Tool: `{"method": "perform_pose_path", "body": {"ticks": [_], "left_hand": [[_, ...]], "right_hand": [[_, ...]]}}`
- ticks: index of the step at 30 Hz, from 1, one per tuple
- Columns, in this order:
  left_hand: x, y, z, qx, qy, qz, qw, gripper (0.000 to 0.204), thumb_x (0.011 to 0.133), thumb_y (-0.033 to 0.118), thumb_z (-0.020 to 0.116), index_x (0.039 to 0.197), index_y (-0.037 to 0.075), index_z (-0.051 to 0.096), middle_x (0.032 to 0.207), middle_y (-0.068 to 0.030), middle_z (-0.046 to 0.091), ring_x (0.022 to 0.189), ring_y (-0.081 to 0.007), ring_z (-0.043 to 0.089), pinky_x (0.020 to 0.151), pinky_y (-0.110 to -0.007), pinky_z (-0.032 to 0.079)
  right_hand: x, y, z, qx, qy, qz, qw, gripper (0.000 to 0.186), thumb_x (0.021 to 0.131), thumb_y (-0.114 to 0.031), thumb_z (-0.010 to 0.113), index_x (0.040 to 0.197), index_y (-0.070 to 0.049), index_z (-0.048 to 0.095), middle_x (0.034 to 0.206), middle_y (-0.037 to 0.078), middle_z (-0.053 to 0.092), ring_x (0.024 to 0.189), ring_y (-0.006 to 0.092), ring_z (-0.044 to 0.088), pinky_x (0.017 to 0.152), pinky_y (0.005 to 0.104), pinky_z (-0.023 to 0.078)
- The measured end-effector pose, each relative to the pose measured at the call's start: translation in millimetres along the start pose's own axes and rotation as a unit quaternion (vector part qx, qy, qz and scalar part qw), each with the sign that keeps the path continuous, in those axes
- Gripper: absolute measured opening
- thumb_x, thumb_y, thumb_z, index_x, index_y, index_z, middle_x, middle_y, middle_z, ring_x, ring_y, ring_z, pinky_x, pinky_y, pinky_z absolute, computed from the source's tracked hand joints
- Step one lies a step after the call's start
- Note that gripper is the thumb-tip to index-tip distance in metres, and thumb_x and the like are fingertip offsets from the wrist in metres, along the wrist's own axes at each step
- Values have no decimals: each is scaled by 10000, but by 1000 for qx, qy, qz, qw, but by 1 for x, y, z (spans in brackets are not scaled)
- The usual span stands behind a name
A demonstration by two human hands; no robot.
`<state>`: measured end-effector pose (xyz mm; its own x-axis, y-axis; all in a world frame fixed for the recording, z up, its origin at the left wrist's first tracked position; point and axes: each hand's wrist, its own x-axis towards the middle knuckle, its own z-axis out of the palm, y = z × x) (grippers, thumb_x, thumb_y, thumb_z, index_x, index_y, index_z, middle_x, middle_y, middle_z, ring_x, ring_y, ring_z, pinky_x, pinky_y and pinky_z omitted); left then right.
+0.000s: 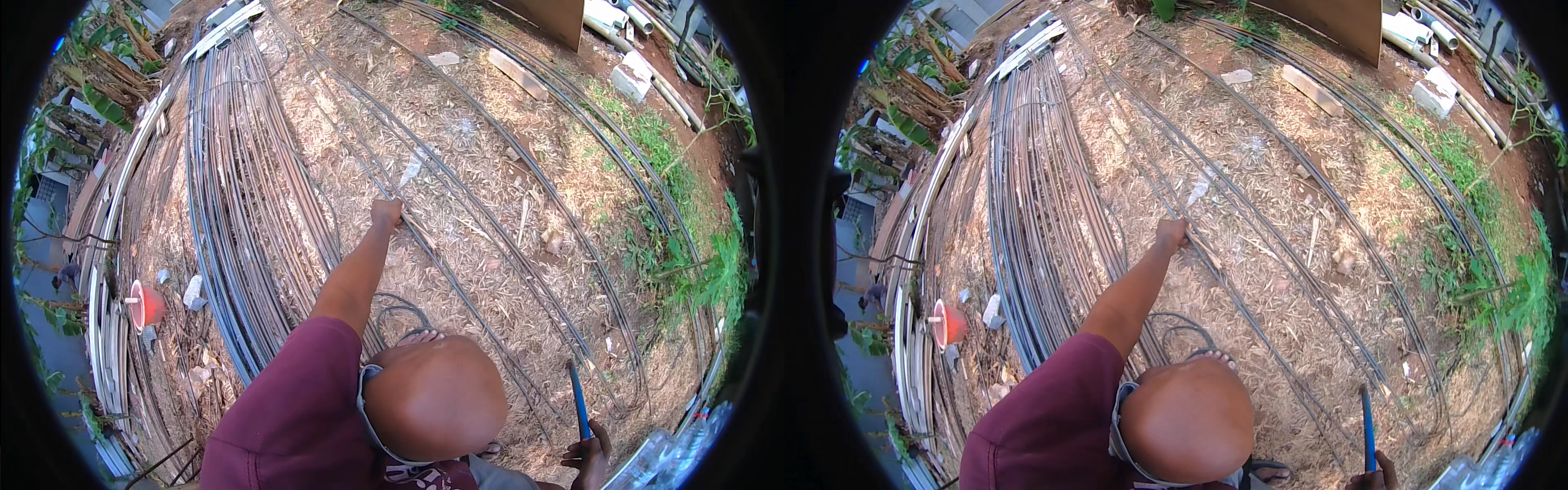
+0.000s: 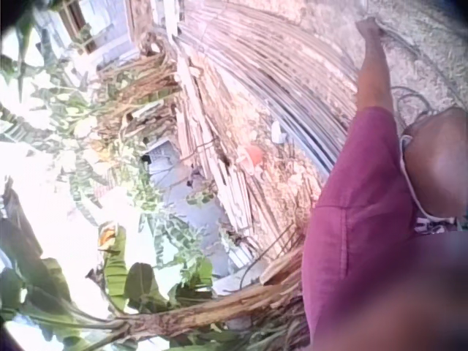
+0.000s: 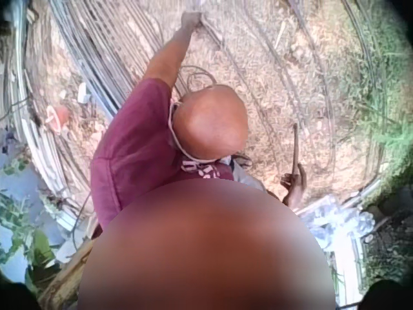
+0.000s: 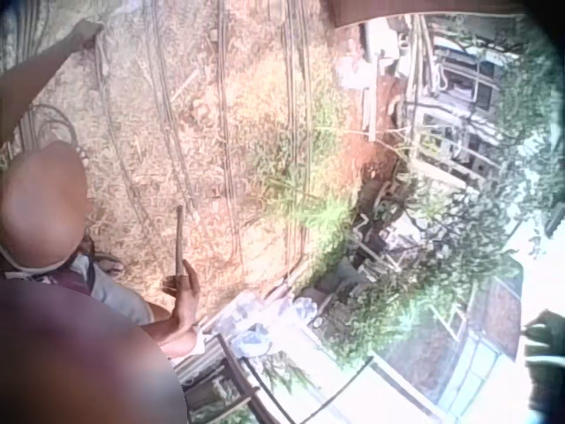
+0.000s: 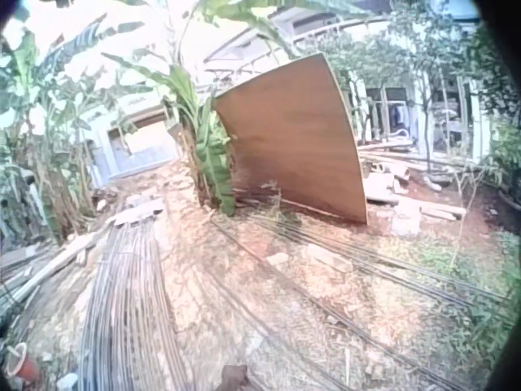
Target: The person uses an angle grinder to cut metal rods on the ground, then switches to a blue crowbar to bend the cut rods into curved shapes. The person handles the rods one at a time, positioning and bending them manually.
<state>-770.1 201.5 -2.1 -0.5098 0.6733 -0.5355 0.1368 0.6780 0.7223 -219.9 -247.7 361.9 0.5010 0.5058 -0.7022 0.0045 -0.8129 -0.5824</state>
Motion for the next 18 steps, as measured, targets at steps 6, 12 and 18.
{"method": "perform_pose_path", "body": {"ticks": [6, 12, 18], "left_hand": [[-20, 29, 15, -331, 95, -47, 938, 233, 999, 247, 634, 911, 42, 566, 711, -67, 546, 576, -219, 531, 548, -422, 458], [-72, 138, 54, -300, 240, 56, 922, 365, 1065, 371, 555, 998, 13, 538, 861, -156, 634, 821, -337, 623, 829, -552, 439], [-71, 164, 98, -75, 135, 64, 986, 284, 1003, 276, 631, 1155, 54, 539, 982, -219, 699, 981, -420, 688, 898, -537, 489]], "right_hand": [[7, -20, 19, -23, -19, 11, 999, 477, 1075, -239, 538, 1519, -68, 567, 773, 55, 652, 633, 140, 612, 612, 295, 580], [12, -29, 15, -39, -6, -9, 999, 428, 1097, -258, 536, 1454, -42, 630, 736, 57, 635, 617, 136, 587, 600, 282, 547], [27, -20, 14, -36, -21, -56, 998, 418, 1082, -285, 573, 1412, -44, 665, 752, 34, 593, 634, 119, 556, 615, 269, 520]]}}
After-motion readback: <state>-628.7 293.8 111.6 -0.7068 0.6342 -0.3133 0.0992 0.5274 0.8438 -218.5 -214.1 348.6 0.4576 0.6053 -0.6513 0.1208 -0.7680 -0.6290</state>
